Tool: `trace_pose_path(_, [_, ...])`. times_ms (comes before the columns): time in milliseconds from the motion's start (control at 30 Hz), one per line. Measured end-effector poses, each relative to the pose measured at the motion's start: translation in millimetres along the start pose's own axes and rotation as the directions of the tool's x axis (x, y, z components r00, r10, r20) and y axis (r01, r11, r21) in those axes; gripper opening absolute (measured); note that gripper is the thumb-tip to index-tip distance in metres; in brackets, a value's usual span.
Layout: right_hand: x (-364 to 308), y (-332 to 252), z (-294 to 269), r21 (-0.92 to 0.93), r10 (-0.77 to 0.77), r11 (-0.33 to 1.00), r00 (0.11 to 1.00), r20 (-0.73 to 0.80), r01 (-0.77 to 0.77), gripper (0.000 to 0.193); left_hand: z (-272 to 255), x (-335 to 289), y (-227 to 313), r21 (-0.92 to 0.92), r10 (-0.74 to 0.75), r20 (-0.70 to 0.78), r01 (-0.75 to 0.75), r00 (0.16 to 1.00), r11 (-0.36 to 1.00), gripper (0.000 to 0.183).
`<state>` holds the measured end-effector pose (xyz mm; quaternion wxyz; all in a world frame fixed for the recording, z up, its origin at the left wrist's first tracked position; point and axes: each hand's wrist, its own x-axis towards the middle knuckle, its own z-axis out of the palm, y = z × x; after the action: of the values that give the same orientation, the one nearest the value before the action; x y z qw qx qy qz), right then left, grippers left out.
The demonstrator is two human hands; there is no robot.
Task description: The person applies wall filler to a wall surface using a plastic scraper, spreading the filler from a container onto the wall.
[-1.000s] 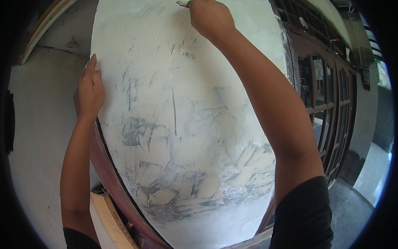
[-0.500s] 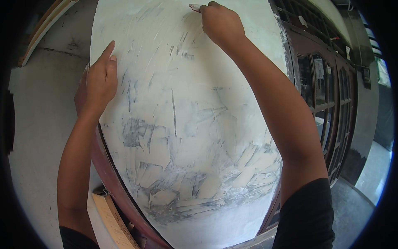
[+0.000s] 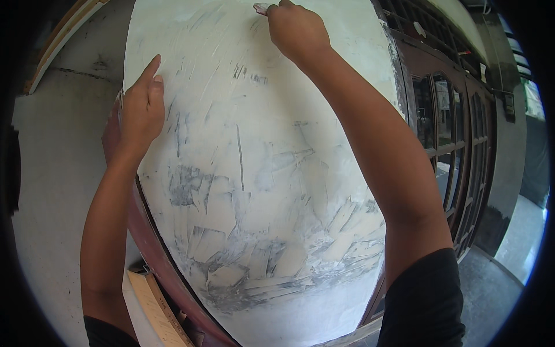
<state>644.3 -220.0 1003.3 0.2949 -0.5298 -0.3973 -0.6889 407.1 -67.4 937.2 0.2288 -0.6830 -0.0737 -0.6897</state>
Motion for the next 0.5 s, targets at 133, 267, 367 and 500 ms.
trace_pose_path(133, [-49, -44, 48, 0.021, -0.272, 0.962, 0.961, -0.040, 0.273, 0.035, 16, -5, -8, -0.029, -0.008, 0.021, 0.008, 1.000, 1.000, 0.049])
trace_pose_path(267, [-112, -81, 15, 0.152, -0.415, 0.901, 0.909, 0.034, 0.406, 0.040, 7, -8, -11, -0.011, 0.050, 0.005, -0.050, 0.999, 0.999, 0.050])
trace_pose_path(367, [-82, -60, -19, 0.306, -0.199, 0.940, 0.971, 0.131, 0.151, 0.034, 2, -5, -5, -0.003, 0.013, 0.049, -0.013, 0.999, 1.000, 0.050])
trace_pose_path(500, [-13, 8, 3, 0.009, 0.004, 1.000, 0.999, -0.043, -0.003, 0.025, 8, -4, -3, -0.017, 0.035, 0.009, -0.034, 0.999, 0.999, 0.050])
